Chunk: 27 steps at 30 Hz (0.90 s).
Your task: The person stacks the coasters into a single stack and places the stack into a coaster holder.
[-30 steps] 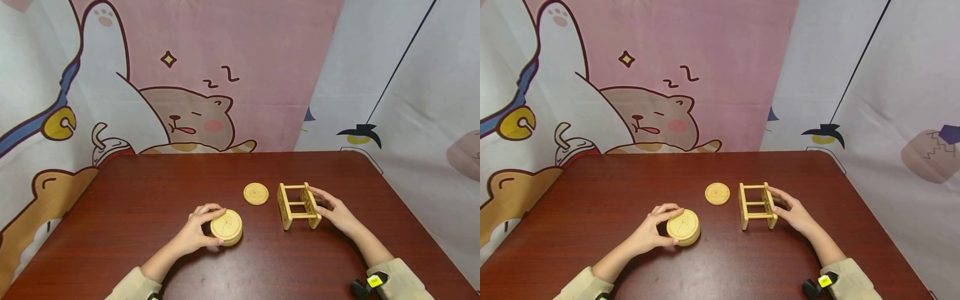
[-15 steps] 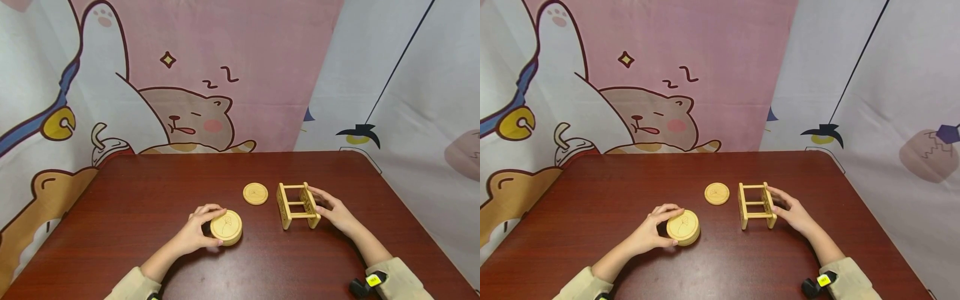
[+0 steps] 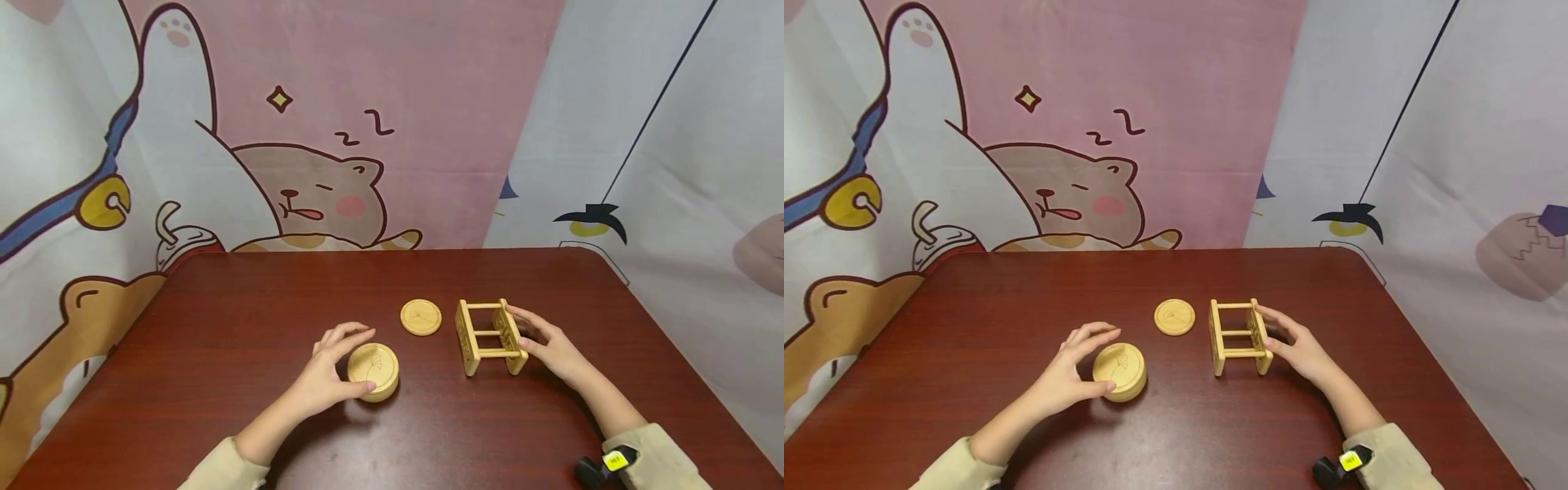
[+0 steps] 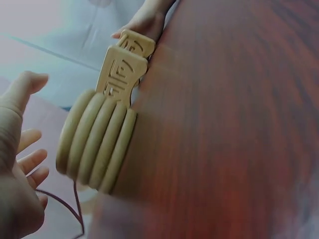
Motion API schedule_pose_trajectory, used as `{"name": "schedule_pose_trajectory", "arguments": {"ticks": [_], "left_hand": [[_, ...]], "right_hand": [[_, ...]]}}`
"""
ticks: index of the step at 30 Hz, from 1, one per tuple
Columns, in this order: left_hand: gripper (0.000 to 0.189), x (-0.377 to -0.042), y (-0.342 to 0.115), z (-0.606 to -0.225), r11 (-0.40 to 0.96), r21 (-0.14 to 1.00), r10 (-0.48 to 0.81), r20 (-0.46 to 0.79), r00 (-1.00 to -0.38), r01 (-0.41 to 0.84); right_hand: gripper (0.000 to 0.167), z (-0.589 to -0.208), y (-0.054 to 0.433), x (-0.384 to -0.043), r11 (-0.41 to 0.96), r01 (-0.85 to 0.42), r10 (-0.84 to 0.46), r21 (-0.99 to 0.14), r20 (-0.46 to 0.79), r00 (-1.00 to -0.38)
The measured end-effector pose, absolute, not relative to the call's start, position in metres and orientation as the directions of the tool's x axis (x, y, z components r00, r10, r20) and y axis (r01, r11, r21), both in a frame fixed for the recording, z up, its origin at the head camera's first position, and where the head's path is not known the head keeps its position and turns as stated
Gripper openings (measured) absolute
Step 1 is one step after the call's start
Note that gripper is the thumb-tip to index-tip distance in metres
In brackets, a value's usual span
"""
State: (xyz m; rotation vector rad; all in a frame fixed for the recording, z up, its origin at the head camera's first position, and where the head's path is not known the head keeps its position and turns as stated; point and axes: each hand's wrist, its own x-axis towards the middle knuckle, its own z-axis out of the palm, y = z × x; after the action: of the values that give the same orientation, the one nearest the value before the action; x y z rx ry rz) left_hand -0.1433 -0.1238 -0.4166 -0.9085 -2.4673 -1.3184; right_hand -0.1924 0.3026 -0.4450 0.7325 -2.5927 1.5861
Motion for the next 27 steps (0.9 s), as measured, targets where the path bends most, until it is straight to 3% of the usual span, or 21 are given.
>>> {"name": "schedule_pose_trajectory", "arguments": {"ticks": [10, 27], "left_hand": [[0.077, -0.129, -0.099, -0.398, 0.386, 0.703, 0.365, 0.477, -0.799, 0.597], [0.084, -0.122, -0.039, -0.372, 0.356, 0.785, 0.314, 0.410, -0.856, 0.507]], "right_hand": [[0.058, -0.445, 0.304, -0.192, 0.375, -0.398, -0.379, -0.837, 0.253, -0.890], [0.057, -0.447, 0.304, -0.193, 0.390, -0.380, -0.367, -0.839, 0.237, -0.900]]}}
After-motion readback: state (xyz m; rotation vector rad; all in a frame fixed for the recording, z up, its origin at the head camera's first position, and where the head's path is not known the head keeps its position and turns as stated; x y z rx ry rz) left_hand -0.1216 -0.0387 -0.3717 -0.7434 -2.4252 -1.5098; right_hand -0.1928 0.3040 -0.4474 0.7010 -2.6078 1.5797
